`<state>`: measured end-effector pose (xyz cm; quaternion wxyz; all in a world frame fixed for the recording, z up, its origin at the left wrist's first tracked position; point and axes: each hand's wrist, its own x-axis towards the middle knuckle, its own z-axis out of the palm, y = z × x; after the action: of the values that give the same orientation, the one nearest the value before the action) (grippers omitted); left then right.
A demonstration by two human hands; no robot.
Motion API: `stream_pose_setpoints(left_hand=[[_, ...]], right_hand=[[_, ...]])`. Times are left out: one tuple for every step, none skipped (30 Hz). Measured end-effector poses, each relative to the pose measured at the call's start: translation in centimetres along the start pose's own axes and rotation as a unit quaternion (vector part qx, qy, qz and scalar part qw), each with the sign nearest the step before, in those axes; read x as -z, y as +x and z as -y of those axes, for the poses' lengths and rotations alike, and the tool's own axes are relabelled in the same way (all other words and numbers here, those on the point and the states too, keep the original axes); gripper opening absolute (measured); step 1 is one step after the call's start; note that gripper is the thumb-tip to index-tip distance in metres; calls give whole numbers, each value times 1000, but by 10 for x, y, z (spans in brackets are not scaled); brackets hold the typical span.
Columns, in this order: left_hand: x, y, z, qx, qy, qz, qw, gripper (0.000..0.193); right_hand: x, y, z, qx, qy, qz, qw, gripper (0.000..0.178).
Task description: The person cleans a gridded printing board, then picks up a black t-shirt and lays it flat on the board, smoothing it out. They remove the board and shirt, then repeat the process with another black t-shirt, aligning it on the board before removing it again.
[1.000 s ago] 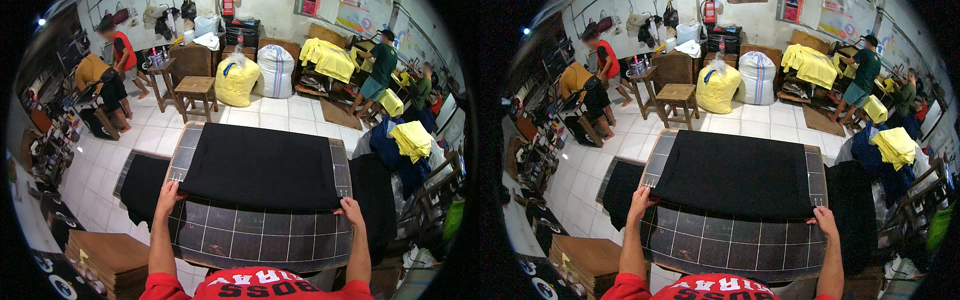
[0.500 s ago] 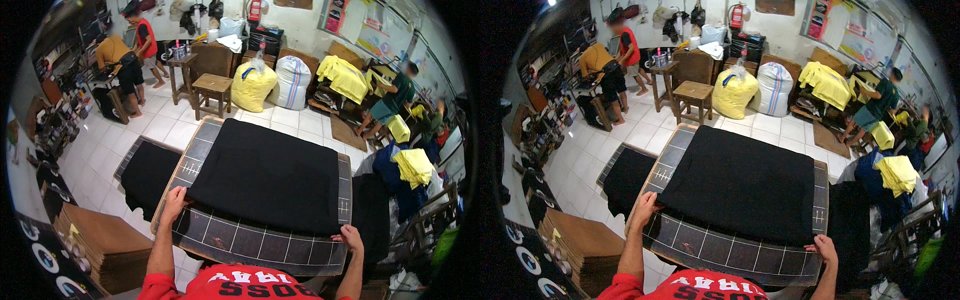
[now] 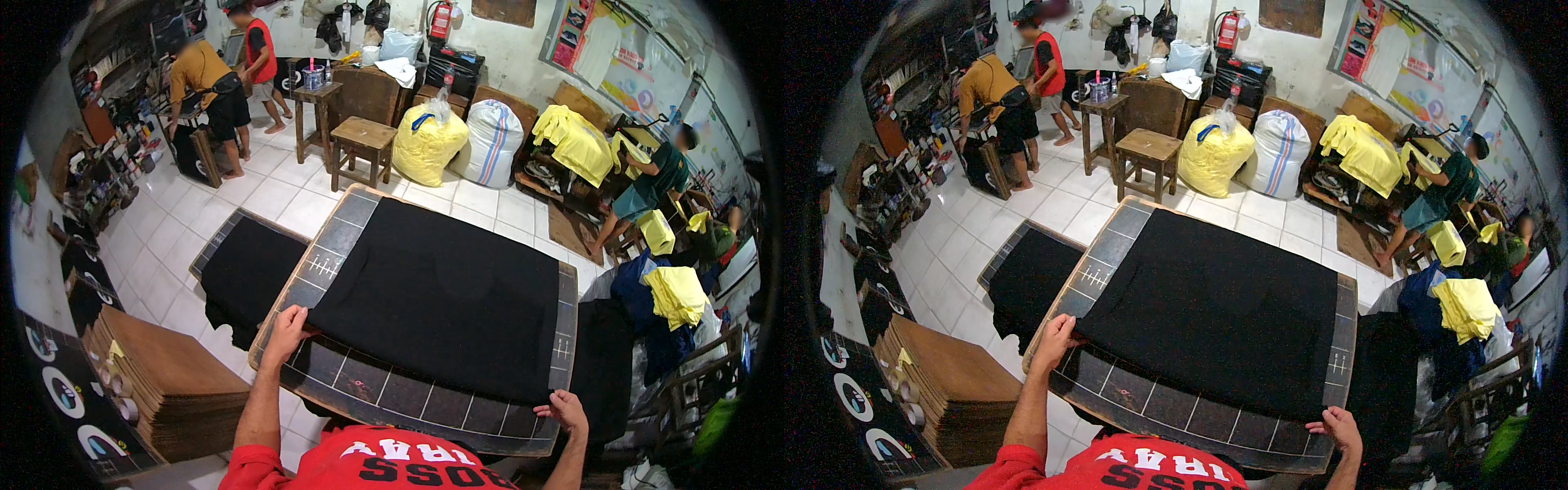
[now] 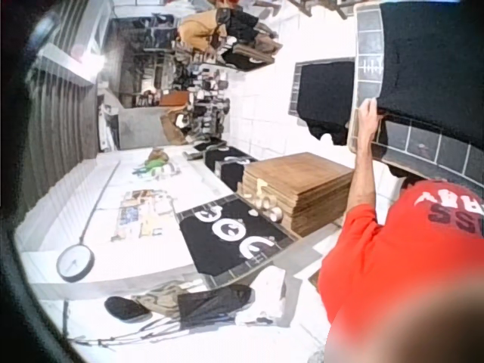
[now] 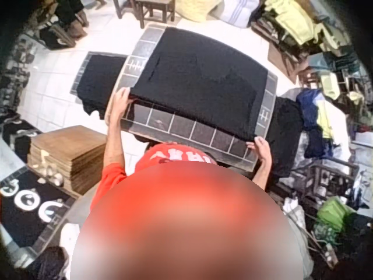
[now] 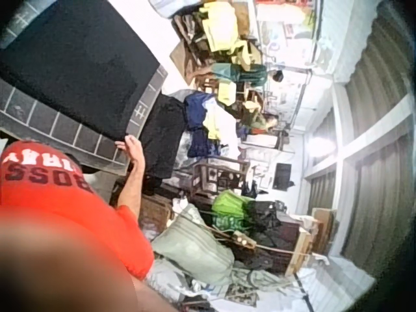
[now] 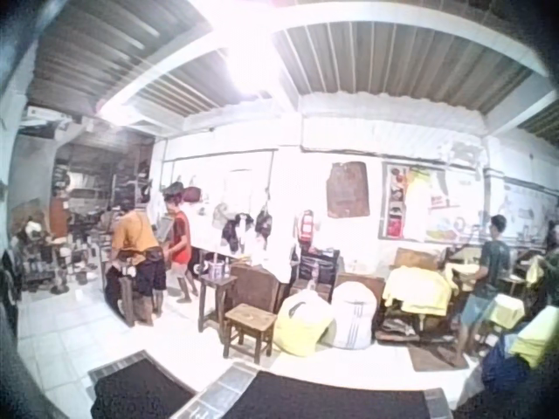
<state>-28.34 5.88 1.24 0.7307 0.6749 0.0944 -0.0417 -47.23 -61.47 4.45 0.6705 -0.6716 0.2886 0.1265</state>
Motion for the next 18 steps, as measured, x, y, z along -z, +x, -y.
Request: stream_pose_setpoints(left_hand=[[0, -1, 0, -6, 10, 1, 1000, 30], [1, -2, -1, -9, 17, 1, 1000, 29], [2, -3, -1, -4, 22, -3, 1000, 29], [3, -5, -2, -7, 32, -3, 999, 29], [4, -7, -3, -2, 40, -8, 999, 29], [4, -9, -4, 15, 55, -23, 998, 29], [4, -11, -4, 11, 33, -14, 999, 29], [4, -13, -5, 20, 18, -16, 1000, 29], [4, -15, -5, 27, 6, -18, 999, 30], [6, -15, -6, 41, 31, -26, 998, 29], [6, -16, -6, 21, 24, -13, 999, 29], [7, -17, -5, 17, 23, -11, 1000, 28], [7, -18, -3, 18, 20, -11, 1000, 27], [8, -17, -2, 5, 28, -3, 1000, 26], [9, -17, 0, 6, 35, -6, 999, 28], [11, -17, 1, 8, 39, -7, 999, 29], [12, -17, 1, 22, 47, -16, 999, 30], [13, -18, 2, 17, 36, -10, 999, 30]], right_hand=[[-1, -2, 0, -3, -4, 1, 1000, 22], [-2, -4, 0, -6, -8, 3, 1000, 22], [-3, -5, 0, -4, -6, 10, 1000, 22], [-3, -7, -1, -6, 1, 16, 1000, 18], [-3, -8, -2, -14, -5, 12, 1000, 17], [-3, -9, -3, -20, -8, 8, 1000, 16], [-3, -10, -4, -24, -9, 5, 1000, 15], [-4, -10, -4, -30, -3, 4, 1000, 14], [-4, -11, -4, -34, 5, 4, 999, 14], [-5, -12, -4, -42, 16, 0, 999, 13], [-6, -12, -3, -43, 13, 10, 999, 13], [-6, -14, -2, -49, 12, 15, 999, 14], [-6, -15, -1, -60, 14, 11, 998, 14], [-6, -16, -1, -52, 10, 8, 999, 18], [-6, -18, 0, -55, 3, 6, 998, 18], [-5, -18, 1, -58, -4, 5, 998, 18], [-5, -19, 1, -61, -11, 4, 998, 18], [-5, -19, 1, -69, -11, 7, 998, 17]])
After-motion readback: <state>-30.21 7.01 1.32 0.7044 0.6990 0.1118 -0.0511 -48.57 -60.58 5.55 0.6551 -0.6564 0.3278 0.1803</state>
